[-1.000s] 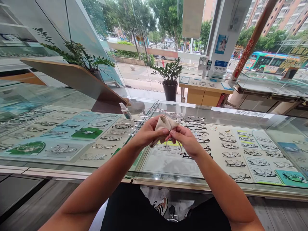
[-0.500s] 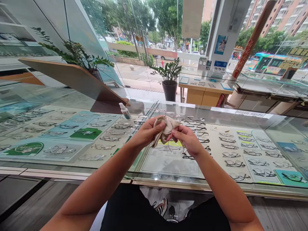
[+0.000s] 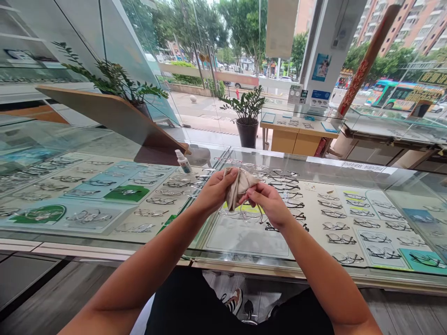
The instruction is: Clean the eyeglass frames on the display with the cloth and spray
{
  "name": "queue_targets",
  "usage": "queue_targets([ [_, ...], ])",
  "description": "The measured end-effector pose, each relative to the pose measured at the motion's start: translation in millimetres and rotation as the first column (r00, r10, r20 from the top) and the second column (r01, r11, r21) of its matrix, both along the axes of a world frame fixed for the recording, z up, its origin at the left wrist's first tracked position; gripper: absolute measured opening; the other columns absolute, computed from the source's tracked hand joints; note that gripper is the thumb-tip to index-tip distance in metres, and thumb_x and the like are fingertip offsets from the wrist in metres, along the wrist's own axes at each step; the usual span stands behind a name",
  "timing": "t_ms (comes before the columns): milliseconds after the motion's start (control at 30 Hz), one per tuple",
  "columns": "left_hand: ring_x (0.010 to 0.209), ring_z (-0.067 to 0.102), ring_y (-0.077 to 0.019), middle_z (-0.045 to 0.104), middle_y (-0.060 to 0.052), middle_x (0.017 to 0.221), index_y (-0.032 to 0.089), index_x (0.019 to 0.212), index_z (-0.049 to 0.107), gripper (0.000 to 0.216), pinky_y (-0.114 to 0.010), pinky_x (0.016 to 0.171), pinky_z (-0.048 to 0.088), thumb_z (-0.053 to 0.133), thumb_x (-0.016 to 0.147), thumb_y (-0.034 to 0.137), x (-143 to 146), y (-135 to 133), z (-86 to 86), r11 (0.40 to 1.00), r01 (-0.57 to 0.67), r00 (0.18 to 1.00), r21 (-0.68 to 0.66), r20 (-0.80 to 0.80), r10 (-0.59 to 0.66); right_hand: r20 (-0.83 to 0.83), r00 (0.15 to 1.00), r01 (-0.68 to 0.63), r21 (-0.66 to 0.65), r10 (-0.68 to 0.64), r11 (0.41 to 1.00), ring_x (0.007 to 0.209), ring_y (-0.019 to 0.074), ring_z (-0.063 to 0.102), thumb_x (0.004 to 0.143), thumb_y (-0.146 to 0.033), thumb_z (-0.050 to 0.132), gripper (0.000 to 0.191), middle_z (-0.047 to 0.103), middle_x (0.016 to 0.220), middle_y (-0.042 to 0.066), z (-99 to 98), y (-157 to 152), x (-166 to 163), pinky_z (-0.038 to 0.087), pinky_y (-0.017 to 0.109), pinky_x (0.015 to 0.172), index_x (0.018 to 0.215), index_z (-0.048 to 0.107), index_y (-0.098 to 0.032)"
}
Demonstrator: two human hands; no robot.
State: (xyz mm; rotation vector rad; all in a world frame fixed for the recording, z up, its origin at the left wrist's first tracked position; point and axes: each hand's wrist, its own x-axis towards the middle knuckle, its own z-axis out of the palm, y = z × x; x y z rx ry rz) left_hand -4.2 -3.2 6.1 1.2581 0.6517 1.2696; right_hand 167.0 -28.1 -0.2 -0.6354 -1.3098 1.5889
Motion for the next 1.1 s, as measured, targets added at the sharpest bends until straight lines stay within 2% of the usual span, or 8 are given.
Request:
queue_targets([
  [167, 0.059, 0.059, -0.0105, 0.062, 0.003, 0.062, 0.016, 0.077, 0.064, 0.064, -0.021, 0.058, 0.050, 0.089, 0.064, 0.073, -3.2, 10.0, -3.8, 0.991, -0.116, 0.990, -0.065, 0.068, 0.120, -0.104, 0.993, 0.054, -0.004, -0.054, 0.999, 0.071, 0.0148, 0.055, 0.072, -0.057, 0.091, 0.043, 0.067, 0.075, 0.001, 8.6, 4.7, 11.4, 0.041, 0.030, 0.068, 0.070, 0.066, -0.022],
  [467, 0.068, 0.062, -0.0129, 0.067, 0.000, 0.072, 0.014, 0.088, 0.068, 0.063, -0.023, 0.063, 0.051, 0.089, 0.065, 0.069, -8.9, 28.4, -14.9, 0.978, -0.195, 0.980, -0.079, 0.032, 0.198, -0.103, 0.989, 0.110, 0.049, -0.105, 0.993, 0.074, 0.0155, 0.053, 0.079, -0.053, 0.086, 0.038, 0.066, 0.078, 0.002, 11.2, 14.1, 21.8, 0.041, 0.031, 0.067, 0.073, 0.064, -0.022],
  [600, 0.052, 0.046, -0.0073, 0.056, 0.004, 0.065, 0.015, 0.088, 0.070, 0.057, -0.020, 0.048, 0.038, 0.085, 0.071, 0.067, -14.8, 30.4, -9.6, 0.969, -0.245, 0.965, 0.024, -0.092, 0.246, -0.094, 0.989, 0.121, 0.032, -0.118, 0.992, 0.069, 0.0139, 0.048, 0.078, -0.051, 0.086, 0.038, 0.070, 0.078, 0.002, 8.4, 21.9, 26.0, 0.041, 0.031, 0.067, 0.073, 0.063, -0.022],
  [733, 0.052, 0.046, -0.0073, 0.048, 0.004, 0.059, 0.017, 0.060, 0.053, 0.059, -0.019, 0.047, 0.037, 0.078, 0.081, 0.065, -15.7, 27.2, -11.8, 0.928, -0.289, 0.908, 0.234, -0.242, 0.343, -0.090, 0.985, 0.151, 0.042, -0.147, 0.988, 0.066, 0.0128, 0.048, 0.075, -0.049, 0.087, 0.036, 0.071, 0.075, 0.002, 6.2, 34.7, 33.4, 0.042, 0.030, 0.066, 0.071, 0.064, -0.022],
  [867, 0.037, 0.052, -0.0106, 0.052, 0.003, 0.048, 0.020, 0.061, 0.050, 0.054, -0.019, 0.038, 0.033, 0.081, 0.080, 0.060, -9.6, 23.9, -13.7, 0.954, -0.171, 0.868, 0.245, -0.420, 0.264, -0.106, 0.975, 0.203, 0.039, -0.197, 0.978, 0.064, 0.0129, 0.048, 0.069, -0.043, 0.088, 0.031, 0.070, 0.070, 0.000, 5.3, 49.3, 43.2, 0.042, 0.028, 0.062, 0.067, 0.064, -0.022],
  [967, 0.033, 0.053, -0.0107, 0.061, 0.001, 0.049, 0.019, 0.063, 0.058, 0.044, -0.019, 0.037, 0.031, 0.079, 0.084, 0.051, -4.5, 26.2, 6.8, 0.938, 0.012, 0.798, 0.347, -0.569, 0.200, -0.137, 0.971, 0.202, 0.020, -0.197, 0.979, 0.065, 0.0122, 0.051, 0.066, -0.039, 0.088, 0.030, 0.069, 0.068, 0.000, 5.6, 55.5, 50.6, 0.042, 0.025, 0.062, 0.064, 0.063, -0.021],
  [1033, 0.035, 0.051, -0.0092, 0.063, 0.002, 0.049, 0.018, 0.064, 0.062, 0.038, -0.019, 0.042, 0.034, 0.076, 0.088, 0.044, -0.9, 29.3, 32.9, 0.875, 0.141, 0.741, 0.463, -0.636, 0.217, -0.163, 0.971, 0.175, 0.003, -0.172, 0.985, 0.067, 0.0119, 0.055, 0.065, -0.037, 0.089, 0.031, 0.069, 0.069, 0.000, 6.0, 56.7, 55.9, 0.043, 0.024, 0.064, 0.065, 0.063, -0.020],
  [1100, 0.041, 0.051, -0.0094, 0.064, 0.001, 0.050, 0.018, 0.066, 0.066, 0.033, -0.020, 0.045, 0.034, 0.074, 0.089, 0.041, 3.2, 31.5, 62.7, 0.788, 0.155, 0.732, 0.596, -0.605, 0.314, -0.190, 0.973, 0.134, -0.004, -0.132, 0.991, 0.069, 0.0123, 0.057, 0.066, -0.036, 0.090, 0.032, 0.067, 0.069, 0.000, 6.4, 56.4, 61.6, 0.045, 0.024, 0.066, 0.066, 0.063, -0.020],
])
